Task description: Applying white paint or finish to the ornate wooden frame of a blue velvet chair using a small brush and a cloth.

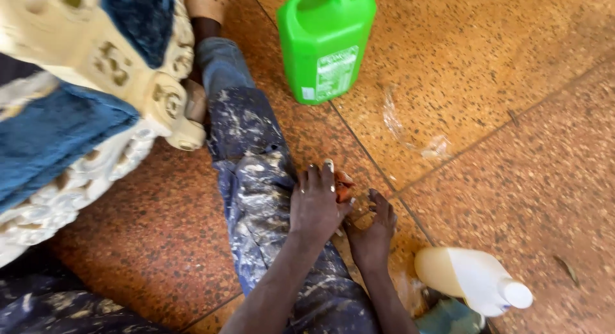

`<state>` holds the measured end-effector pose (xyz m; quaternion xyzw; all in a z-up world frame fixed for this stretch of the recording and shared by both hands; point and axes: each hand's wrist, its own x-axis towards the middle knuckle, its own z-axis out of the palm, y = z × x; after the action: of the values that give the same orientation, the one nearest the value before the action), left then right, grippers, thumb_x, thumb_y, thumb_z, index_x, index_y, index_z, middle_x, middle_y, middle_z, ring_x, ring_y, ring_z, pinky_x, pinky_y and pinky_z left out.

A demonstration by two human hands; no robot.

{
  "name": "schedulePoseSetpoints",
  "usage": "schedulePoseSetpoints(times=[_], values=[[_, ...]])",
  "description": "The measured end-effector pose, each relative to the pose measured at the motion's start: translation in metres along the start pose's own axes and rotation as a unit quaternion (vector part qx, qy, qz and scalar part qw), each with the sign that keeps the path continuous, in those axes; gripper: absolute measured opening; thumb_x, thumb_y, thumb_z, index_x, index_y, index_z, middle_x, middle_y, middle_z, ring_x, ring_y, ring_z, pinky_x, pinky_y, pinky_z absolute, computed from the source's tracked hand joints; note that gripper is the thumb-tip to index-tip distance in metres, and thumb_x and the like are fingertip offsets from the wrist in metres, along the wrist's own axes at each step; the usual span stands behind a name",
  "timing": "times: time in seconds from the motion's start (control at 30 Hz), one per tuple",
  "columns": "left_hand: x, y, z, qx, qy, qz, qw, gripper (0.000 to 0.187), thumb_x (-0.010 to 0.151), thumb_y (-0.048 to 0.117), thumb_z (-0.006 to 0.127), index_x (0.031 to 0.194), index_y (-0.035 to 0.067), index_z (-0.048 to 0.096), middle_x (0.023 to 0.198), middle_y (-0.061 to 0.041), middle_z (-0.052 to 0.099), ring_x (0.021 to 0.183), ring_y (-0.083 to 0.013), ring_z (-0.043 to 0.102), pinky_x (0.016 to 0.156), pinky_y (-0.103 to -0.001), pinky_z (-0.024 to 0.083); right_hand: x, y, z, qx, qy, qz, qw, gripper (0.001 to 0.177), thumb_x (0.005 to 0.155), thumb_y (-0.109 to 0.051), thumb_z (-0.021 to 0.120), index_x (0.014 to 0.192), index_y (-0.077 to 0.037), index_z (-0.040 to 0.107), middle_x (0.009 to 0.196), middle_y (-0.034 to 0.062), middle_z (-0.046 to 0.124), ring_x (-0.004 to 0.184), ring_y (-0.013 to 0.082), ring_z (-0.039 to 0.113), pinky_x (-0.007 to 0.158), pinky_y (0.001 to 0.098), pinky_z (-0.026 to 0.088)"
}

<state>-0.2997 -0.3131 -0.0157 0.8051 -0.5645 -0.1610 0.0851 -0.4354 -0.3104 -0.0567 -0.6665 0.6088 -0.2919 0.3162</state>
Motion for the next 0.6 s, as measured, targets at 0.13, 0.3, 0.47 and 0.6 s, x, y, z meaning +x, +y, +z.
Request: schedulePoseSetpoints(times=[0.13,0.3,0.47,0.6], values=[[-0.019,-0.009,-0.005,0.002,0.140,0.033,0.990,0.104,0.081,0.056,0.083,0.148,-0.012,0.039,0.127,-0.029,0.056,0.116,-0.0429,0.056,0.099,-0.051,0.047,-0.008,-0.013,-0.004,-0.005,-0.011,-0.011,1.000,0.082,0.076,-0.018,0.085,0.146,-0.003,0.045,0.140,0.0178,0.053,0.127,0.0379,0.051,0.106,0.0514,0.043],[-0.059,-0.027,-0.047,-0.140,0.269,0.078,0.950,0.067,0.089,0.042,0.073,0.130,-0.008,0.054,0.124,-0.027,0.059,0.108,-0.0459,0.057,0.097,-0.056,0.046,-0.026,-0.027,-0.007,0.140,0.021,-0.078,0.987,0.073,0.079,0.001,0.070,0.144,0.004,0.038,0.141,0.0214,0.044,0.132,0.0342,0.048,0.113,0.0442,0.037],[-0.137,-0.060,-0.104,-0.223,0.308,-0.005,0.925,0.054,0.096,0.038,0.064,0.130,-0.004,0.053,0.113,-0.024,0.058,0.098,-0.0428,0.059,0.087,-0.052,0.048,-0.081,-0.131,-0.008,0.266,-0.041,-0.127,0.955,0.067,0.082,0.006,0.065,0.144,0.000,0.041,0.144,0.0194,0.050,0.119,0.0284,0.053,0.098,0.0379,0.042],[-0.252,-0.114,-0.130,-0.254,0.344,-0.116,0.896,0.033,0.093,0.023,0.065,0.116,0.000,0.058,0.109,-0.017,0.060,0.094,-0.0361,0.061,0.076,-0.047,0.051,-0.157,-0.200,0.024,0.339,-0.235,-0.181,0.893,0.056,0.088,0.001,0.063,0.140,-0.001,0.044,0.132,0.0187,0.058,0.112,0.0256,0.061,0.097,0.0358,0.052]])
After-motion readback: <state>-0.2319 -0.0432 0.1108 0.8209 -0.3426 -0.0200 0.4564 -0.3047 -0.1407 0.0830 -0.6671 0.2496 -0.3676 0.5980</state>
